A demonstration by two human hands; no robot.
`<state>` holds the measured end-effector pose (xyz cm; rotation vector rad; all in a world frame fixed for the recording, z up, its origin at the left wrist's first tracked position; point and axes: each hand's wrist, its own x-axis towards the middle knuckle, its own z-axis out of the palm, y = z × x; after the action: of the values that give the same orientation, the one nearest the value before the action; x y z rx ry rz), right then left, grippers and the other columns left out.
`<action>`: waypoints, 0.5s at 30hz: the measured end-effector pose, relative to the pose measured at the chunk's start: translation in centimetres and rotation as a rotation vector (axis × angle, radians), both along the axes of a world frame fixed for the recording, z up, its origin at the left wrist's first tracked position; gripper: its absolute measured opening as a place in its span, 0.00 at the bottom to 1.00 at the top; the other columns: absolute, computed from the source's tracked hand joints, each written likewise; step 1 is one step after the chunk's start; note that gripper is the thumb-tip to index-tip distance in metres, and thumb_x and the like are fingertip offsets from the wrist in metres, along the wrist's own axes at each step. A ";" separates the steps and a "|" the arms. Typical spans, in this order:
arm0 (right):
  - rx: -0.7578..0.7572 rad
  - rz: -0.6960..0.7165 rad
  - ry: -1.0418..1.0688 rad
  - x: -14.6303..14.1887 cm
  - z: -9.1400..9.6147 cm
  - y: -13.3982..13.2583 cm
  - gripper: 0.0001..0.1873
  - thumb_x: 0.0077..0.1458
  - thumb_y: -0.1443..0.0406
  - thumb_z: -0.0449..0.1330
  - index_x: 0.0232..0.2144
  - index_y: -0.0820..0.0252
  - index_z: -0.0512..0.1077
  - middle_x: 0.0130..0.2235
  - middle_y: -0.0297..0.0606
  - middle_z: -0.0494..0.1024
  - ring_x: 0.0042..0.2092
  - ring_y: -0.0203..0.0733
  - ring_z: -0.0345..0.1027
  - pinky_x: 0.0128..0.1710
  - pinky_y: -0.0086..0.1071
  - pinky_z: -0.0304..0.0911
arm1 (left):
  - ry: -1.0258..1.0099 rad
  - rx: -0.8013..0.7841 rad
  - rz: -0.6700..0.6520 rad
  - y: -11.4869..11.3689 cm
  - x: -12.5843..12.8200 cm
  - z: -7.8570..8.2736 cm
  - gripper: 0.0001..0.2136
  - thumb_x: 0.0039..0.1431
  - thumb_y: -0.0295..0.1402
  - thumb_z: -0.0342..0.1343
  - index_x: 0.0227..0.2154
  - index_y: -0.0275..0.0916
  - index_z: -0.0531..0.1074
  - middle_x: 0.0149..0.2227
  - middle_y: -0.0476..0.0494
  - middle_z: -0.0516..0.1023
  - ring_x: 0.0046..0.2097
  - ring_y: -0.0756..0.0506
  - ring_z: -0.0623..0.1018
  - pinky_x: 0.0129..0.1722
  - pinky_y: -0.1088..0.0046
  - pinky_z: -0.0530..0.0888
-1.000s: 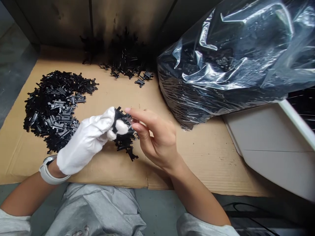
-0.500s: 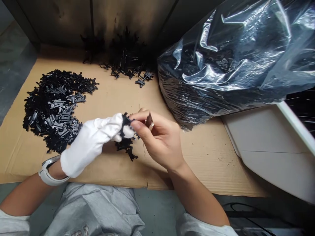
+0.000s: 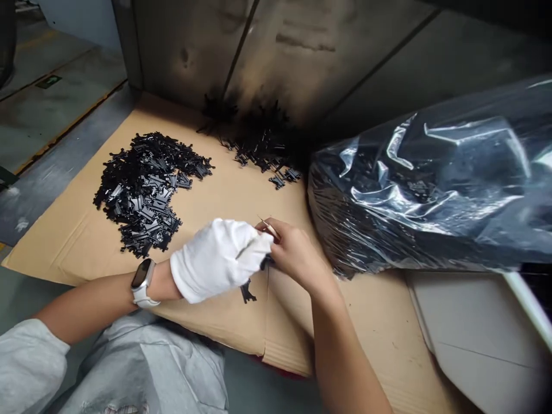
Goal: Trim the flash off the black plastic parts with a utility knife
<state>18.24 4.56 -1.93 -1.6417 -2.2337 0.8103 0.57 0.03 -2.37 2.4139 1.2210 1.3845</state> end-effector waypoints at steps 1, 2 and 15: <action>0.055 -0.007 -0.042 -0.5 0.2 0.1 0.13 0.58 0.58 0.56 0.27 0.60 0.71 0.26 0.37 0.74 0.28 0.40 0.65 0.29 0.32 0.54 | 0.037 0.076 -0.003 -0.1 0.1 -0.1 0.17 0.69 0.28 0.40 0.24 0.39 0.65 0.20 0.49 0.71 0.23 0.49 0.69 0.26 0.69 0.62; 0.116 0.007 -0.085 -1.1 0.3 0.3 0.12 0.59 0.59 0.56 0.30 0.61 0.72 0.29 0.40 0.76 0.31 0.43 0.67 0.31 0.33 0.55 | 0.057 0.138 0.000 -0.2 0.1 -0.2 0.17 0.68 0.28 0.40 0.24 0.39 0.66 0.20 0.48 0.71 0.24 0.48 0.70 0.26 0.68 0.61; 0.277 0.446 -0.102 -11.9 -1.1 8.1 0.08 0.57 0.72 0.58 0.34 0.63 0.78 0.37 0.44 0.78 0.37 0.42 0.71 0.37 0.32 0.62 | -0.003 0.294 -0.050 0.3 -0.4 -0.9 0.18 0.67 0.34 0.44 0.21 0.40 0.67 0.17 0.47 0.69 0.22 0.48 0.68 0.23 0.67 0.59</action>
<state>6.33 12.69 -3.07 -1.0987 -2.6879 0.4809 0.17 0.36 -3.26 2.6065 1.0100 1.6554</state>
